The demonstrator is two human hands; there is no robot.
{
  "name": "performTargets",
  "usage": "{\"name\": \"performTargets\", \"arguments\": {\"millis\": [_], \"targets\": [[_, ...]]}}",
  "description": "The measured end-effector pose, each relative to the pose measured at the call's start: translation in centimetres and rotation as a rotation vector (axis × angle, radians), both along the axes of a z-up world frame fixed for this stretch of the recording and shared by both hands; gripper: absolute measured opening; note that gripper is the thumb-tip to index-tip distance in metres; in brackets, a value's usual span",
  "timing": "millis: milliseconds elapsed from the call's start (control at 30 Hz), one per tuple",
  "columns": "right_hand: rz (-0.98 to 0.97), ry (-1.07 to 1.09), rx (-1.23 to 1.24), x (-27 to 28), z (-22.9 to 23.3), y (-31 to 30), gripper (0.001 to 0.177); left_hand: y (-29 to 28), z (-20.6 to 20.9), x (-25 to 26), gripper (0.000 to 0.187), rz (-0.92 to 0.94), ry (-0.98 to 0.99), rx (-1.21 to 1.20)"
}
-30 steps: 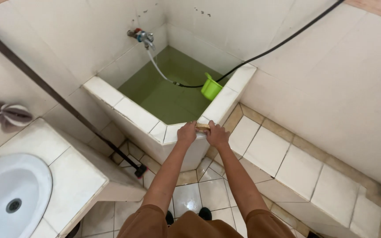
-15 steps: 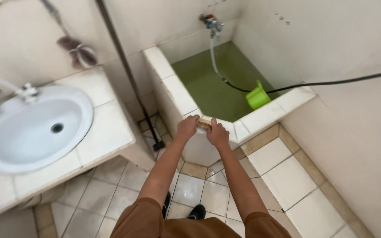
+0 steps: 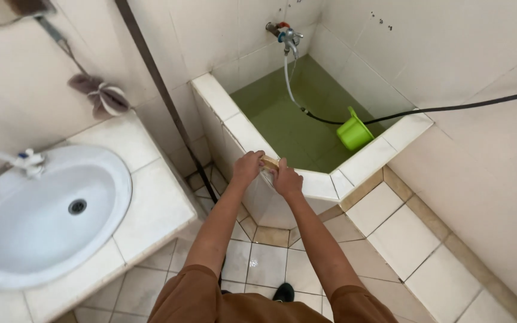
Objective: Wiping a bathroom counter with a cloth and scrubbing the edge of a water tank with a small tool
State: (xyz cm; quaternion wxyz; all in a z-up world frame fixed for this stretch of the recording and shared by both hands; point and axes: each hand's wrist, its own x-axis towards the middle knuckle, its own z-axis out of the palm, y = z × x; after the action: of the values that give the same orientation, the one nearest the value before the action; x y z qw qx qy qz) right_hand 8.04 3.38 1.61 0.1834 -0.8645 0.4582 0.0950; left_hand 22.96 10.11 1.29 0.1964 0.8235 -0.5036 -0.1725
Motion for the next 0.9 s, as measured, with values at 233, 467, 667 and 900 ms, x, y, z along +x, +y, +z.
{"name": "performTargets", "arguments": {"millis": [233, 467, 667, 900], "targets": [[-0.116, -0.074, 0.023, 11.1, 0.3, -0.8, 0.051, -2.0, 2.3, 11.6, 0.043, -0.059, 0.062, 0.059], [-0.156, -0.012, 0.018, 16.8, 1.5, -0.8, 0.043, -4.6, 0.0, 18.0, 0.039, -0.111, 0.041, 0.088], [-0.263, 0.004, 0.058, 9.6, 1.1, -1.0, 0.049, -5.8, 1.8, 13.3, 0.038, -0.327, 0.176, 0.078], [-0.34, 0.037, 0.039, 3.1, 1.1, 0.6, 0.055, -5.6, 2.7, 6.4, 0.043, -0.462, 0.161, 0.131]]}}
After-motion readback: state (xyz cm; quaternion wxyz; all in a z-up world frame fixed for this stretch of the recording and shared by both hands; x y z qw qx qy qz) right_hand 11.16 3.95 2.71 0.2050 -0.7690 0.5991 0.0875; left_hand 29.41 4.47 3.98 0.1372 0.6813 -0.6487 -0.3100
